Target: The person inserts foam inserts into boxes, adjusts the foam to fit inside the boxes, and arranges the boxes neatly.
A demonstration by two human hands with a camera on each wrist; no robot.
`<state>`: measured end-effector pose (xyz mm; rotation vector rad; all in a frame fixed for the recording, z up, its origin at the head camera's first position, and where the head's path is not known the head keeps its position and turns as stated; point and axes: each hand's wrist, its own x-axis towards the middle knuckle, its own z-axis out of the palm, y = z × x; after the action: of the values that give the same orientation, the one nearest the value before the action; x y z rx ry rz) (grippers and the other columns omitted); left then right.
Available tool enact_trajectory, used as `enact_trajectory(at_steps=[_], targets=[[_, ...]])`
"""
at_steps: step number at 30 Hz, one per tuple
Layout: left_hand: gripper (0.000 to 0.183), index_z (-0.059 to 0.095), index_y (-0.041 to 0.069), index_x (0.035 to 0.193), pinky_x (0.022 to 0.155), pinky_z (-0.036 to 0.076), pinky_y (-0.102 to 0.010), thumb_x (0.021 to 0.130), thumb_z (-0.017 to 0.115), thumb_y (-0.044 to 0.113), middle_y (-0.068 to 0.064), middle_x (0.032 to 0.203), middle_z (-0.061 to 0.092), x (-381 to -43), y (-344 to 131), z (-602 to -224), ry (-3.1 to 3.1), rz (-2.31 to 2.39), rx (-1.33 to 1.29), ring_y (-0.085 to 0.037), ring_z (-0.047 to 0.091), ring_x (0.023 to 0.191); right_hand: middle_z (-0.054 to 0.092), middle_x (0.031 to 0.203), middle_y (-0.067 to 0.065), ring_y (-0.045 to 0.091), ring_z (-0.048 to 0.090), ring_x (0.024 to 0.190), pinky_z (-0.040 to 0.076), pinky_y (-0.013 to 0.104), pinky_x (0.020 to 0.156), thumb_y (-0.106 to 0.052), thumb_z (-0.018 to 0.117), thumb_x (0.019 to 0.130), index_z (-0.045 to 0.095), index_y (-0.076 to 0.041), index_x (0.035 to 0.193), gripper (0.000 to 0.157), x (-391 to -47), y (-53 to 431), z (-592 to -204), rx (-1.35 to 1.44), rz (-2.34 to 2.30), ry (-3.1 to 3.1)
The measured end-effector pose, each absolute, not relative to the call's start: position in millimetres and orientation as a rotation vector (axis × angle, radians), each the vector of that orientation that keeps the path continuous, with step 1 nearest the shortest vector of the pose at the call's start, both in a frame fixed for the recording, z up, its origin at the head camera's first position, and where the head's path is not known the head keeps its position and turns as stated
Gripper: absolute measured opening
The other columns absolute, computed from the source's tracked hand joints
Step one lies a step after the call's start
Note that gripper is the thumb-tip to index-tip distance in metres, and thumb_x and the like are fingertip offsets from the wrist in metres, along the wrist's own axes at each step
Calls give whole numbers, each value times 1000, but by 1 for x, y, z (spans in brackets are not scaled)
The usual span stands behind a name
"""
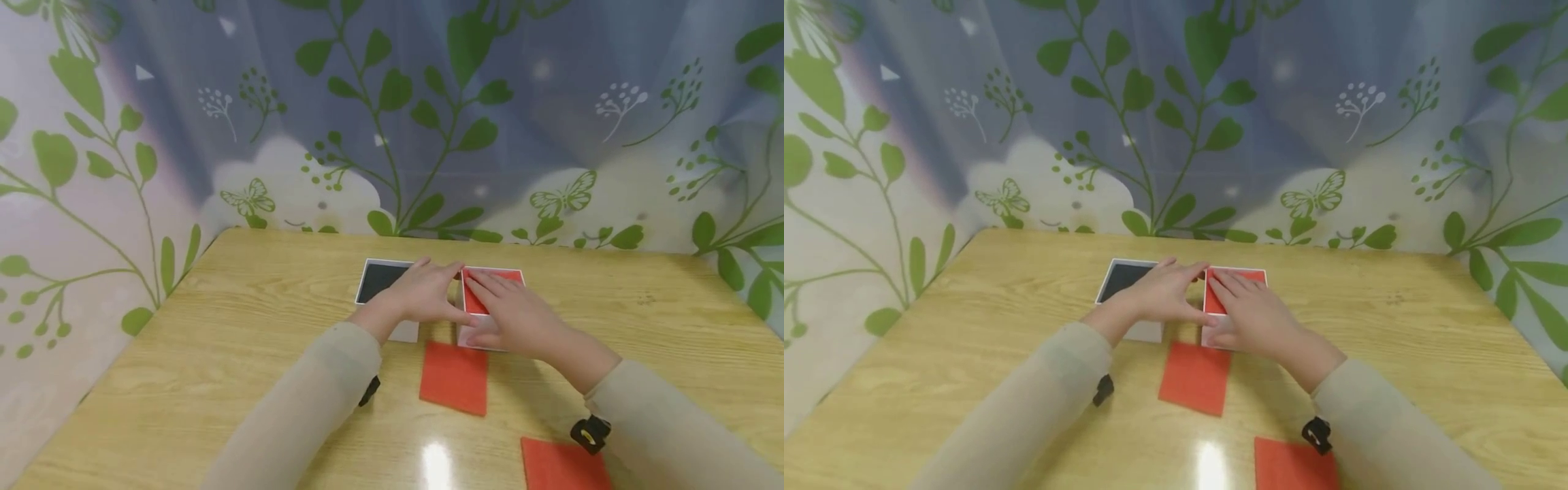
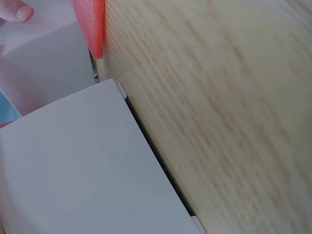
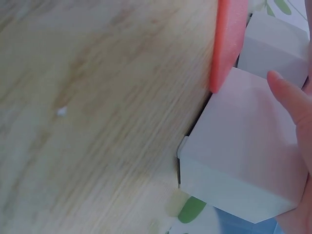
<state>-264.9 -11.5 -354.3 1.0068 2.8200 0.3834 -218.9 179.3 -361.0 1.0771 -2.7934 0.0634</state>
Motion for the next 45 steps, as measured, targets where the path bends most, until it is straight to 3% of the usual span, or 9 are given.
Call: enact_trajectory(at_steps=[14,21,29,35,39,45], targets=[[100,25,9,148,113,5,-39,75,58,70,2,143,41,-265,-12,-356,2809,365,985,-12,43,126,27,149,17,34,29,134,28,52,104,-51,68,78,30,1,144,93,-219,179,-366,1073,90,-2832],[99,26,10,147,112,6,-41,75,58,69,1,140,46,-265,-4,-358,2799,348,1032,-12,45,124,41,141,17,35,40,127,36,52,99,-36,70,83,42,2,138,72,-202,189,-363,1092,238,-2825],[101,26,10,148,113,5,-39,74,59,70,1,139,47,-267,-10,-356,2805,359,1001,-12,46,124,44,139,17,34,43,125,37,51,98,-34,71,83,44,2,137,70,-200,184,-367,1115,232,-2794],[101,25,10,148,112,6,-40,74,58,71,2,137,49,-266,-9,-357,2803,366,1000,-12,47,122,58,116,10,26,57,104,49,44,84,-20,76,78,61,-3,119,47,-197,188,-365,1103,348,-2675],[102,25,10,148,112,7,-40,73,60,70,2,135,50,-265,-11,-355,2818,367,977,-12,48,121,58,101,4,18,57,87,52,35,72,-16,79,75,67,-7,107,35,-197,188,-366,1128,354,-2553],[102,25,10,148,112,7,-39,73,60,70,3,136,50,-266,-12,-353,2822,373,980,-12,47,122,59,100,4,19,58,88,52,36,74,-18,79,75,66,-5,107,36,-196,187,-364,1101,335,-2580]])
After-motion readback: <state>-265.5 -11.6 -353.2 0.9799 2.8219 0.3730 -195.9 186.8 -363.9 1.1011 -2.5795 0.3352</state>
